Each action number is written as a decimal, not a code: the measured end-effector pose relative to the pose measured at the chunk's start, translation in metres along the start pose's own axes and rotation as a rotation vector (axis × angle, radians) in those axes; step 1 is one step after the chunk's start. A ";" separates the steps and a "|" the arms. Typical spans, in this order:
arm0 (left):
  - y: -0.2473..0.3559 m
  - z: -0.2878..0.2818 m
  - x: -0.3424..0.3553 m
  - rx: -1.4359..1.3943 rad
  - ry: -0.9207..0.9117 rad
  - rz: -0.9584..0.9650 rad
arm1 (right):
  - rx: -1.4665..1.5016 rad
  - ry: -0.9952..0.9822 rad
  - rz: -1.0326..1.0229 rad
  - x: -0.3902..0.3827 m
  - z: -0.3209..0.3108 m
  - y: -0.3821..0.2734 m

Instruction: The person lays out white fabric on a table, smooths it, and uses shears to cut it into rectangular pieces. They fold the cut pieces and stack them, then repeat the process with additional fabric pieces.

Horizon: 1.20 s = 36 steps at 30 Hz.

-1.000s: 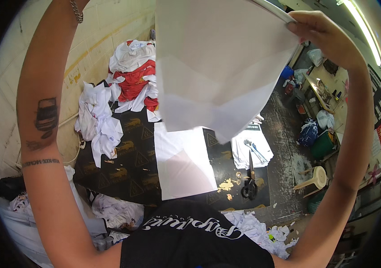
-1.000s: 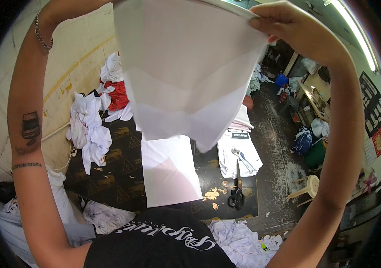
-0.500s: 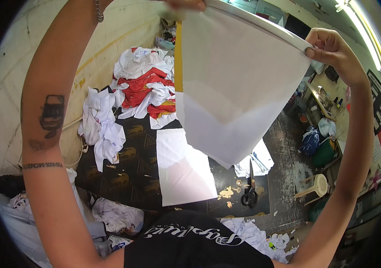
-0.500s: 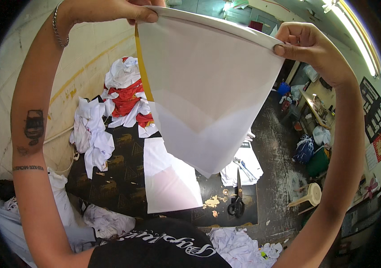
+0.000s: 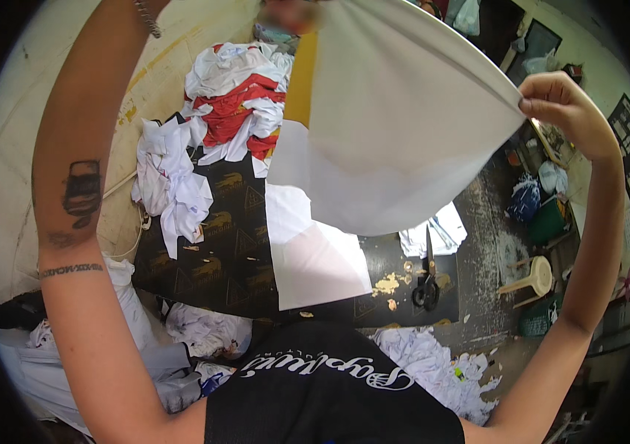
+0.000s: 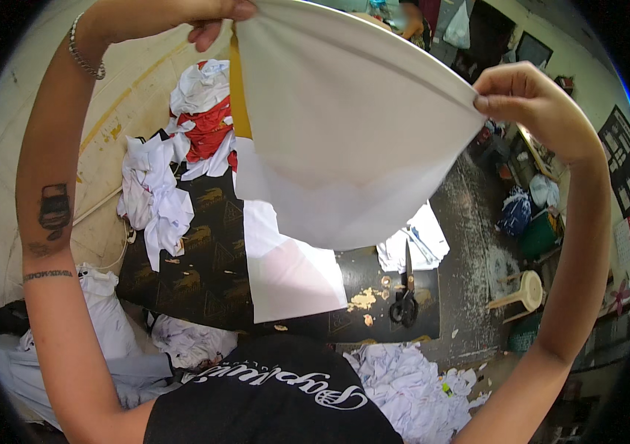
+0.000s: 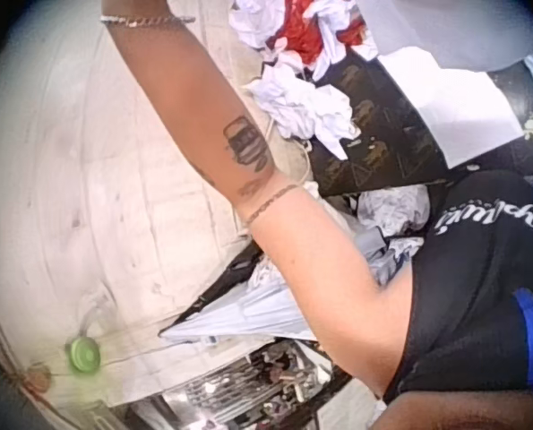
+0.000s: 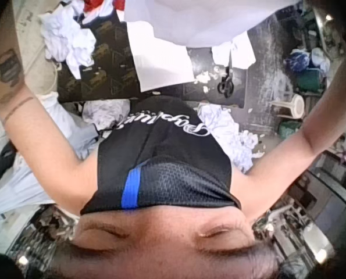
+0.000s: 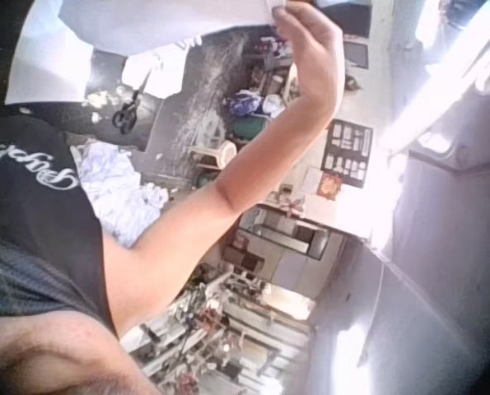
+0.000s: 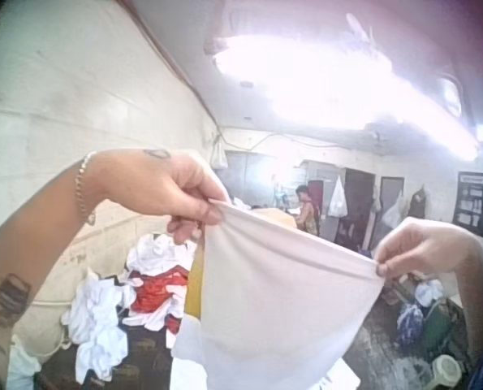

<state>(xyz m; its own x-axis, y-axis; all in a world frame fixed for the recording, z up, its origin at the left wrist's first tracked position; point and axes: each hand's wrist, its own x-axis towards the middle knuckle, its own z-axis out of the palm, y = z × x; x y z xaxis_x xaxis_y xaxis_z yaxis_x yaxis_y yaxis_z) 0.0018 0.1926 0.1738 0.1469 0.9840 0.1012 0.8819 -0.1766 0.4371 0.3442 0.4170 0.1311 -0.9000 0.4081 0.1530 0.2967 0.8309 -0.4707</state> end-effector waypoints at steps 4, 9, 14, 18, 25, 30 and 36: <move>-0.007 0.007 -0.006 -0.047 0.140 -0.171 | -0.080 0.052 -0.176 0.005 0.001 0.013; -0.028 0.014 -0.005 -0.475 0.358 0.055 | 0.027 0.240 -0.235 -0.001 0.012 0.009; -0.028 0.005 -0.006 -0.032 0.413 -0.045 | 0.151 0.421 -0.291 0.003 0.018 -0.002; -0.015 0.002 -0.010 -0.017 0.425 0.029 | 0.143 0.381 -0.220 0.005 0.013 -0.003; -0.011 0.014 -0.007 -0.051 0.526 0.044 | 0.454 0.358 -0.124 -0.004 0.018 -0.005; -0.015 0.004 -0.009 0.046 0.462 0.042 | 0.140 0.439 -0.102 -0.004 0.010 -0.008; -0.069 0.033 0.018 0.258 0.299 -0.012 | 0.331 0.301 -0.133 0.038 0.050 0.024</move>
<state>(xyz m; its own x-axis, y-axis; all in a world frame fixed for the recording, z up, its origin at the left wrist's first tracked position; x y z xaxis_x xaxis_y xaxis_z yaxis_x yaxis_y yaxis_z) -0.0420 0.2238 0.1164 0.0324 0.9284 0.3702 0.9721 -0.1154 0.2043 0.3014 0.4339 0.0823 -0.7764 0.4380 0.4531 0.0232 0.7383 -0.6740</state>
